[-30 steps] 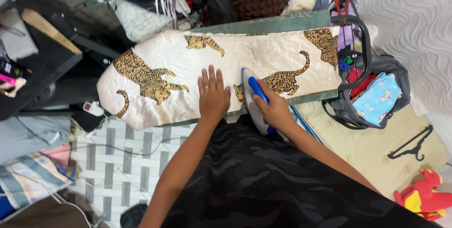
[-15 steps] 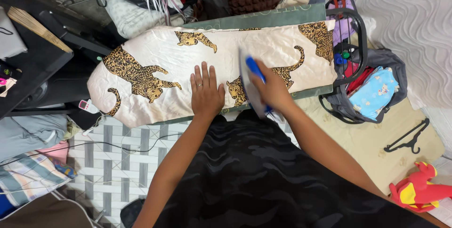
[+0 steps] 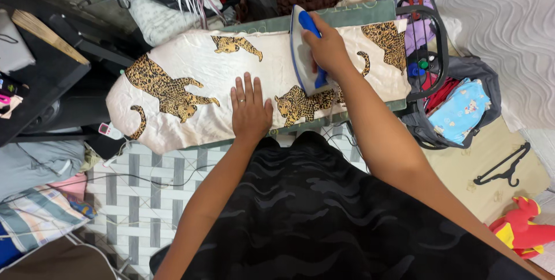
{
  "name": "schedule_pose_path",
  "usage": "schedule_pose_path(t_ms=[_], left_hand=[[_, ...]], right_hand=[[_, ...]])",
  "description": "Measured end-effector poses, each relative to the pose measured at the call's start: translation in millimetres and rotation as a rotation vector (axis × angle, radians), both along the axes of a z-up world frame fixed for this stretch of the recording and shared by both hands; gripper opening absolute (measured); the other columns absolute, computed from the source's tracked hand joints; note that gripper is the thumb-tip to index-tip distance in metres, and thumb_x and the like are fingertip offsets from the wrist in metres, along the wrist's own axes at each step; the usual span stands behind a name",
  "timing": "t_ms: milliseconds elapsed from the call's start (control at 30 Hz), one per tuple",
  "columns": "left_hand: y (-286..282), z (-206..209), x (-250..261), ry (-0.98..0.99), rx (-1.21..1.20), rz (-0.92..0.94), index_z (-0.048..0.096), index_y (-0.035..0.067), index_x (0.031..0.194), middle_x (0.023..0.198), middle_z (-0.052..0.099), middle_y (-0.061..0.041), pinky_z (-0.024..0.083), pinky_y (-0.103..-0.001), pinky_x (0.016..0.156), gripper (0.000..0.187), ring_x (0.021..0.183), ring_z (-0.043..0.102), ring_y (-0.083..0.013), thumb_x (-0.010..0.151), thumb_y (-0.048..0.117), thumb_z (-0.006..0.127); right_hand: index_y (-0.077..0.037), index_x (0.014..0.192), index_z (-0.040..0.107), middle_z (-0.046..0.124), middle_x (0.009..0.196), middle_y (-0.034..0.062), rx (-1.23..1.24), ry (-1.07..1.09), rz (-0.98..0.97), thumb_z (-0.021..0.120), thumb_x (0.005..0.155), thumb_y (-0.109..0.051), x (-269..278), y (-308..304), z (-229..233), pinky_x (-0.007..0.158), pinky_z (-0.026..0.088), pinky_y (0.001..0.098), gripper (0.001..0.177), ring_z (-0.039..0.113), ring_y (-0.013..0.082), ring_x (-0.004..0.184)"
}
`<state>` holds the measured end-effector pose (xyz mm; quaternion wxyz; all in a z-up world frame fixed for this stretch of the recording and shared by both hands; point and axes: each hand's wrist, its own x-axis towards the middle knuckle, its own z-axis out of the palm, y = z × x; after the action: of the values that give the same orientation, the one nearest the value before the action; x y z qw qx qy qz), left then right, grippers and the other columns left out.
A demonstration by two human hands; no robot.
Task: The person irons a leopard-print satin garment on an ironing board, repositioning and smoothing it between passes. They fold the garment, place it into a backpack on the bed, then fold a green floral cloth item on the board.
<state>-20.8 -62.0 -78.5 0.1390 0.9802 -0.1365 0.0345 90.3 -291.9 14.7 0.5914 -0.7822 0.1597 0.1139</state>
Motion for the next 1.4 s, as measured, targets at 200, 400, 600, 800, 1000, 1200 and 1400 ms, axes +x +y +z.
schedule_pose_path(t_ms=[200,400,600,800,1000,1200,1400], left_hand=[[-1,1,2,-0.003,-0.018,0.005,0.040,-0.004,0.154,0.166,0.027,-0.026,0.017,-0.056,0.126,0.066,0.155,0.021,-0.0444,0.102,0.036,0.050],[1,3,3,0.008,-0.025,0.012,0.041,-0.003,0.153,0.166,0.027,-0.025,0.017,-0.055,0.125,0.066,0.154,0.021,-0.0441,0.100,0.036,0.050],[-2,2,4,0.018,0.025,0.010,0.040,-0.003,0.154,0.166,0.026,-0.026,0.016,-0.055,0.125,0.067,0.155,0.021,-0.0439,0.101,0.036,0.049],[-1,-1,3,0.014,0.024,0.011,0.040,-0.003,0.155,0.166,0.026,-0.025,0.015,-0.055,0.126,0.068,0.155,0.020,-0.0428,0.101,0.037,0.049],[1,-4,1,-0.006,-0.003,0.010,0.041,-0.003,0.154,0.166,0.027,-0.025,0.016,-0.055,0.126,0.067,0.155,0.022,-0.0425,0.101,0.037,0.050],[0,-5,2,-0.014,-0.014,0.010,0.040,-0.002,0.154,0.166,0.026,-0.025,0.016,-0.055,0.125,0.067,0.155,0.021,-0.0435,0.101,0.036,0.051],[-6,26,10,0.182,-0.061,0.049,0.037,-0.001,0.155,0.166,0.020,-0.023,0.011,-0.054,0.124,0.069,0.155,0.012,-0.0415,0.098,0.034,0.053]], right_hand=[[-0.020,0.152,0.049,0.067,0.069,0.0092,-0.208,0.163,0.099,0.061,0.095,-0.031,-120,-15,11,0.045,0.050,0.0342,0.059,0.060,0.0157,0.043],[-0.021,0.152,0.051,0.067,0.070,0.0090,-0.220,0.113,0.055,0.065,0.095,-0.034,-143,-17,10,0.046,0.050,0.0330,0.060,0.059,0.0133,0.046],[-0.019,0.152,0.049,0.066,0.067,0.0079,-0.237,0.047,0.009,0.062,0.098,-0.031,-13,-23,-2,0.044,0.049,0.0345,0.057,0.059,0.0161,0.044],[-0.016,0.153,0.048,0.063,0.066,0.0026,-0.185,0.041,0.029,0.063,0.099,-0.031,-26,-33,1,0.044,0.048,0.0317,0.059,0.057,0.0136,0.044],[-0.020,0.153,0.049,0.055,0.061,0.0005,-0.090,0.195,-0.057,0.063,0.093,-0.027,-140,-36,9,0.040,0.044,0.0324,0.063,0.049,0.0119,0.042],[-0.015,0.154,0.048,0.057,0.061,0.0015,-0.178,0.058,-0.021,0.064,0.098,-0.026,-92,-42,1,0.044,0.044,0.0304,0.059,0.053,0.0120,0.045],[-0.016,0.159,0.036,0.062,0.071,-0.0012,0.225,-0.004,-0.113,0.064,0.097,-0.019,2,-65,-6,0.043,0.049,0.0324,0.068,0.053,0.0117,0.047]])
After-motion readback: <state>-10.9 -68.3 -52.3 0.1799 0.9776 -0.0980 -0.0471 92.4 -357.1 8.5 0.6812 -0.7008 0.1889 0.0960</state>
